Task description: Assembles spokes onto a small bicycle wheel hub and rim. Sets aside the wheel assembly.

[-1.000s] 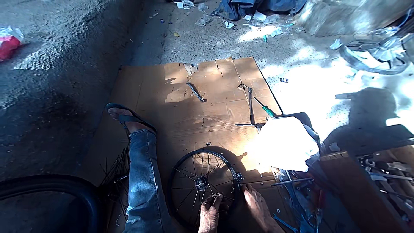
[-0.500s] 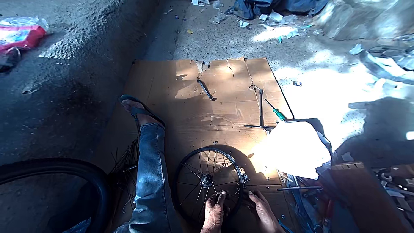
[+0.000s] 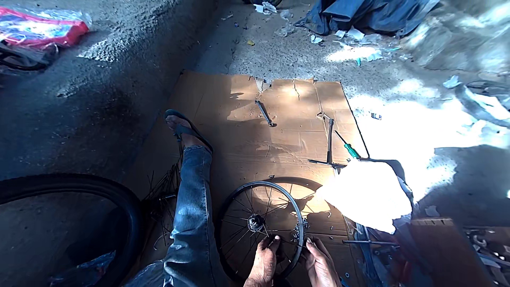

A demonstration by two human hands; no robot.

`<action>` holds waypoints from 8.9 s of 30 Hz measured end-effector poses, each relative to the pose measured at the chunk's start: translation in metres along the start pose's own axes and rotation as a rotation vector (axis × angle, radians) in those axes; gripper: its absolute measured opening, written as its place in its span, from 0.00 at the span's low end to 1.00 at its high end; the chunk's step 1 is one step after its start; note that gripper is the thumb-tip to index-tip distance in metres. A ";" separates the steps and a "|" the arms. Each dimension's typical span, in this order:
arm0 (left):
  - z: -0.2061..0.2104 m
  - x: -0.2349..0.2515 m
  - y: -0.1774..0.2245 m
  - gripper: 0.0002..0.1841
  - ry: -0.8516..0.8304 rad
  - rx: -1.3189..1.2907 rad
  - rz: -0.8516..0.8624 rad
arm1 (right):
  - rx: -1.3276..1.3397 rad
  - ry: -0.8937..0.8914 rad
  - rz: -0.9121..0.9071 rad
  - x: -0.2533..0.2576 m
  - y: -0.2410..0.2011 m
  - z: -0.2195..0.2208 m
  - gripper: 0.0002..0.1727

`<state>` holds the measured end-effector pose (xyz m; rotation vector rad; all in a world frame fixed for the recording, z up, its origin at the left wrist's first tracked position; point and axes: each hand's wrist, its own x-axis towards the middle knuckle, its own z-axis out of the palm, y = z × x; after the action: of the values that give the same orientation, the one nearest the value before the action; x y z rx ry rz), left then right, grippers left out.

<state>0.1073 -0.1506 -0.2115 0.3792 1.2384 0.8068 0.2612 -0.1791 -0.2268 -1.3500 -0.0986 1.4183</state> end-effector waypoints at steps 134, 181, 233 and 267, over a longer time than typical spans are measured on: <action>0.021 0.043 0.014 0.17 -0.561 1.534 0.233 | -0.948 -0.331 -0.664 0.019 0.031 -0.074 0.11; 0.035 0.045 0.034 0.16 -0.707 1.774 0.096 | -0.890 -0.327 -0.664 0.024 0.046 -0.068 0.14; 0.019 0.014 0.032 0.21 -0.548 1.746 0.374 | -0.478 -0.268 -0.355 0.001 0.028 -0.058 0.20; -0.043 0.010 -0.009 0.21 -0.384 0.752 0.118 | -0.343 -0.094 -0.259 0.005 0.003 -0.034 0.32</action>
<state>0.0710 -0.1564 -0.2380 1.1685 1.1218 0.3088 0.2853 -0.1967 -0.2435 -1.4849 -0.5807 1.2808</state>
